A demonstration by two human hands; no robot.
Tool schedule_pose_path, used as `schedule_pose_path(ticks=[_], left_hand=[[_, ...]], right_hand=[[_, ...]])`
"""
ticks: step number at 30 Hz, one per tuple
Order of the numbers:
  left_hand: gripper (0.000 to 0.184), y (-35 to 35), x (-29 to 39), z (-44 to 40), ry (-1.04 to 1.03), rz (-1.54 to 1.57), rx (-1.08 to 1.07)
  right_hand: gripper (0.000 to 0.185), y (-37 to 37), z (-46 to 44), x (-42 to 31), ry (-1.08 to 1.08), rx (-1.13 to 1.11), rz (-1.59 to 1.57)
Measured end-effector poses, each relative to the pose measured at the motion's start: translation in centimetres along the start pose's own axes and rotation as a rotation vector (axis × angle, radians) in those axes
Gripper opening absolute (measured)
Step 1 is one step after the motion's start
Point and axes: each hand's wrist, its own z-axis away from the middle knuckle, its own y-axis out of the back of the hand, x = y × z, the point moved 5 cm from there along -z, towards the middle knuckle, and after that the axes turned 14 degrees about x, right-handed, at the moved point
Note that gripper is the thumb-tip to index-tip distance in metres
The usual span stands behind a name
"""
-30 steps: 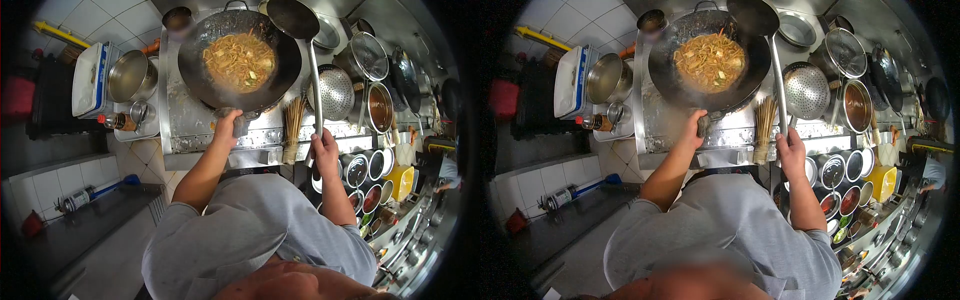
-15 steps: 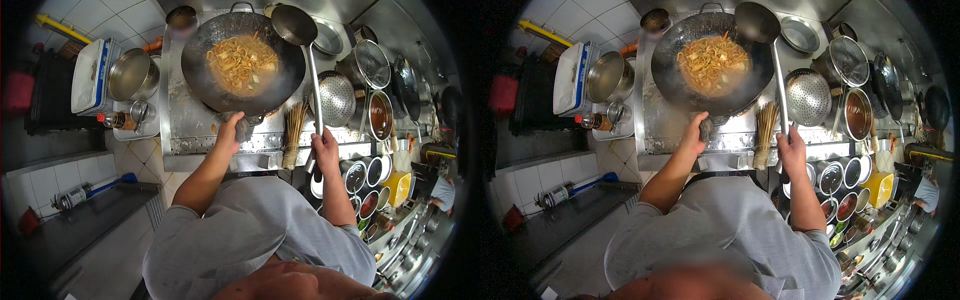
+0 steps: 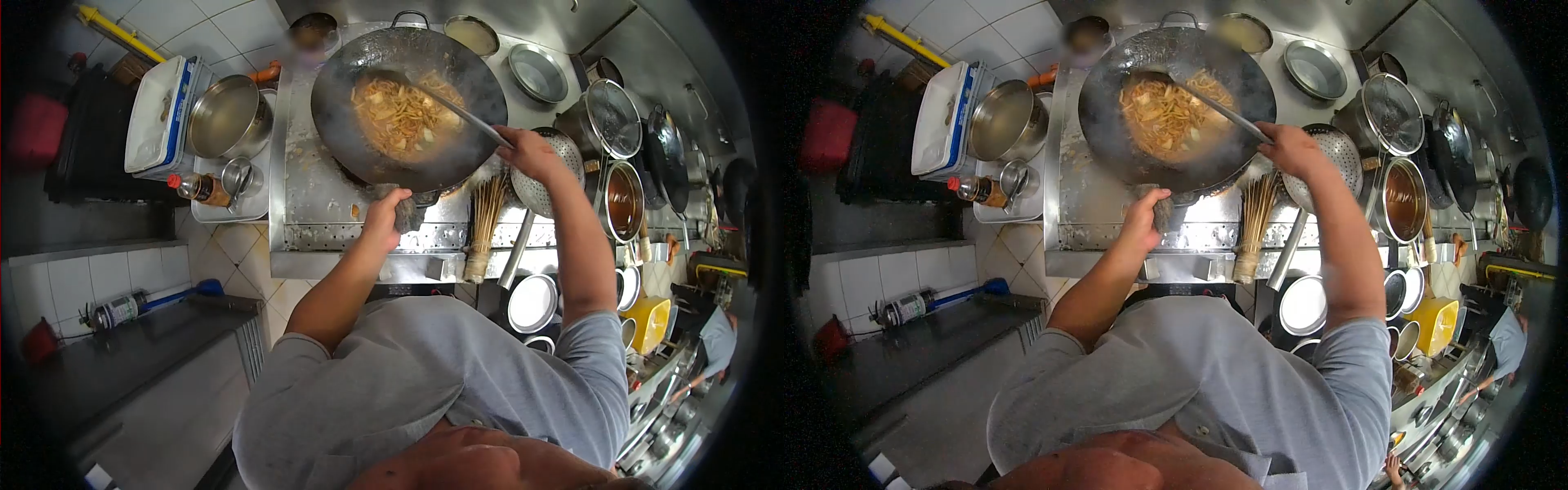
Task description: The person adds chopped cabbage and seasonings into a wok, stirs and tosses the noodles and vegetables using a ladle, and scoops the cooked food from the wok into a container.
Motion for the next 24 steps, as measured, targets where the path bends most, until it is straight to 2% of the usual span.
schedule_pose_path(ticks=[2,4,7,9,12,14,17,19,21,22,24], left_hand=[[0.011,0.4,-0.1,-0.4,-0.01,-0.015,-0.019],[0.012,0.8,-0.4,-0.9,-0.016,-0.001,-0.029],[0.013,0.5,-0.2,-0.3,-0.023,-0.004,-0.032],[0.014,0.3,-0.3,-0.3,-0.028,-0.021,-0.027],[0.015,0.2,-0.7,-0.7,-0.036,0.02,-0.026],[0.018,0.0,-0.5,0.0,0.005,0.046,-0.014],[0.021,0.1,-0.4,0.2,-0.012,0.04,-0.012],[0.022,-0.1,-0.1,0.8,-0.035,0.035,-0.009],[0.023,0.0,0.0,0.6,-0.062,0.032,-0.005],[0.024,0.5,-0.3,0.2,-0.06,0.02,0.001],[0.025,0.7,-0.3,0.0,-0.063,0.009,0.006]], right_hand=[[0.049,3.4,0.8,0.0,0.104,-0.074,0.038],[0.051,8.6,3.1,-1.4,0.075,-0.086,0.154],[0.054,12.6,6.4,1.3,0.093,-0.049,0.205],[0.056,13.9,8.1,2.4,-0.156,-0.024,0.123],[0.056,9.8,7.5,3.5,-0.096,0.114,0.075],[0.056,5.0,6.4,3.8,-0.213,0.116,0.106],[0.058,-2.0,5.1,4.8,-0.267,0.202,0.017],[0.058,-3.8,5.2,4.1,-0.303,0.204,-0.031],[0.05,-5.5,6.4,2.7,-0.349,0.057,-0.096],[0.05,-5.4,7.2,1.8,-0.349,0.054,-0.099],[0.041,-6.1,9.4,-0.5,-0.516,-0.268,-0.492]])
